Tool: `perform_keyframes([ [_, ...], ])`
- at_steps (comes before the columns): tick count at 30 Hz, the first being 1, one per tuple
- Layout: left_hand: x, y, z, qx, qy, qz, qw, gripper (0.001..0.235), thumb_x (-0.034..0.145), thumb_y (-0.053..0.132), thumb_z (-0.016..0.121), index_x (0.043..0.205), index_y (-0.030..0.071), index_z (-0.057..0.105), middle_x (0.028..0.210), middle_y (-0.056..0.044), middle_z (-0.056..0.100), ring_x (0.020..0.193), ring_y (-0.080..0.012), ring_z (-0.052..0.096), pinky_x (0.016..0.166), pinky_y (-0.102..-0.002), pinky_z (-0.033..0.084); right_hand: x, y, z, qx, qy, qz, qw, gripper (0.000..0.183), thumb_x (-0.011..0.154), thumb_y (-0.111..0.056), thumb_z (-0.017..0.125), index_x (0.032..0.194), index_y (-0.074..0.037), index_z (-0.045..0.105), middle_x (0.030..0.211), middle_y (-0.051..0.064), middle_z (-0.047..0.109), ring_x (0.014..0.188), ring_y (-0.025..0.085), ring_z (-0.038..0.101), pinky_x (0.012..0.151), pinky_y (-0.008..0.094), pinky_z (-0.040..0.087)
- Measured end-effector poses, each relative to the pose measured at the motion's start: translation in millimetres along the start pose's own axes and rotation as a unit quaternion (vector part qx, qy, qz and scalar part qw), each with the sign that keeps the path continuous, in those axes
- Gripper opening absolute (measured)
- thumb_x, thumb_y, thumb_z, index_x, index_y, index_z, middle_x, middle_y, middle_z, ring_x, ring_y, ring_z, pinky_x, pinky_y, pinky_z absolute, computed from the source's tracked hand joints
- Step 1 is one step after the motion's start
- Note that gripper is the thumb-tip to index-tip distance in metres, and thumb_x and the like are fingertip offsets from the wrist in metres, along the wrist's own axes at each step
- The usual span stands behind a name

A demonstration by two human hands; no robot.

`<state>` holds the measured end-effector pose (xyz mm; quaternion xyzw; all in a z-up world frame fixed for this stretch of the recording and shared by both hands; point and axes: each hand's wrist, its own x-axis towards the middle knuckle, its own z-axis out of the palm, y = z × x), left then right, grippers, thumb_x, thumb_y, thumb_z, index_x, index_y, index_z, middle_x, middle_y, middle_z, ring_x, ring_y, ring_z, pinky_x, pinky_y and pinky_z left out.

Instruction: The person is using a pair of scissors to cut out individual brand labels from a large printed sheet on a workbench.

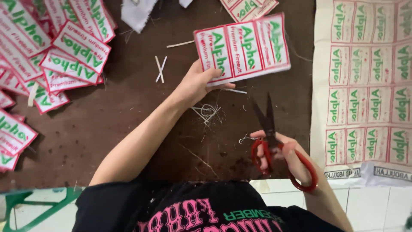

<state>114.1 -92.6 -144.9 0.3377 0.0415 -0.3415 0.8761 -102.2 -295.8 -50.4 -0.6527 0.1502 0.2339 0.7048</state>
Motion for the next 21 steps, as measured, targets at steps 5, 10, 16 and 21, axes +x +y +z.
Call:
perform_keyframes([
  [5, -7.6, -16.9, 1.3, -0.006, -0.030, 0.006, 1.000, 0.029, 0.093, 0.004, 0.062, 0.118, -0.010, 0.057, 0.105, -0.029, 0.072, 0.093, -0.0411, 0.076, 0.081, -0.059, 0.066, 9.8, 5.4, 4.5, -0.020, -0.015, 0.012, 1.000, 0.108, 0.082, -0.090, 0.026, 0.129, 0.002, 0.059, 0.084, 0.011, 0.070, 0.063, 0.018, 0.075, 0.058, 0.035, 0.067],
  [10, -27.1, -20.4, 7.0, 0.013, -0.044, 0.071, 0.996, 0.032, 0.104, 0.015, 0.061, 0.129, -0.005, 0.059, 0.117, -0.028, 0.071, 0.109, -0.0391, 0.072, 0.098, -0.062, 0.057, 23.4, -2.4, 10.6, 0.001, -0.012, -0.026, 1.000, 0.114, 0.076, -0.095, 0.031, 0.125, 0.005, 0.059, 0.067, 0.013, 0.063, 0.056, 0.020, 0.069, 0.051, 0.035, 0.063],
  [16, -47.2, 11.9, 42.9, 0.144, -0.107, 0.136, 0.974, 0.029, 0.109, 0.009, 0.051, 0.133, -0.006, 0.056, 0.121, -0.025, 0.069, 0.115, -0.0329, 0.067, 0.105, -0.060, 0.054, 35.1, -25.7, 13.8, -0.126, -0.021, -0.113, 0.985, 0.123, 0.069, -0.100, 0.029, 0.131, 0.002, 0.058, 0.074, 0.007, 0.062, 0.065, 0.014, 0.061, 0.070, 0.028, 0.058],
  [21, -37.8, 42.7, 70.7, 0.246, -0.196, 0.223, 0.923, 0.027, 0.111, 0.007, 0.049, 0.136, 0.000, 0.057, 0.123, -0.016, 0.070, 0.121, -0.0238, 0.067, 0.110, -0.054, 0.054, 48.1, -53.3, 15.7, -0.150, -0.038, -0.213, 0.965, 0.125, 0.069, -0.100, 0.032, 0.132, 0.005, 0.056, 0.081, 0.007, 0.060, 0.078, 0.017, 0.059, 0.080, 0.030, 0.048],
])
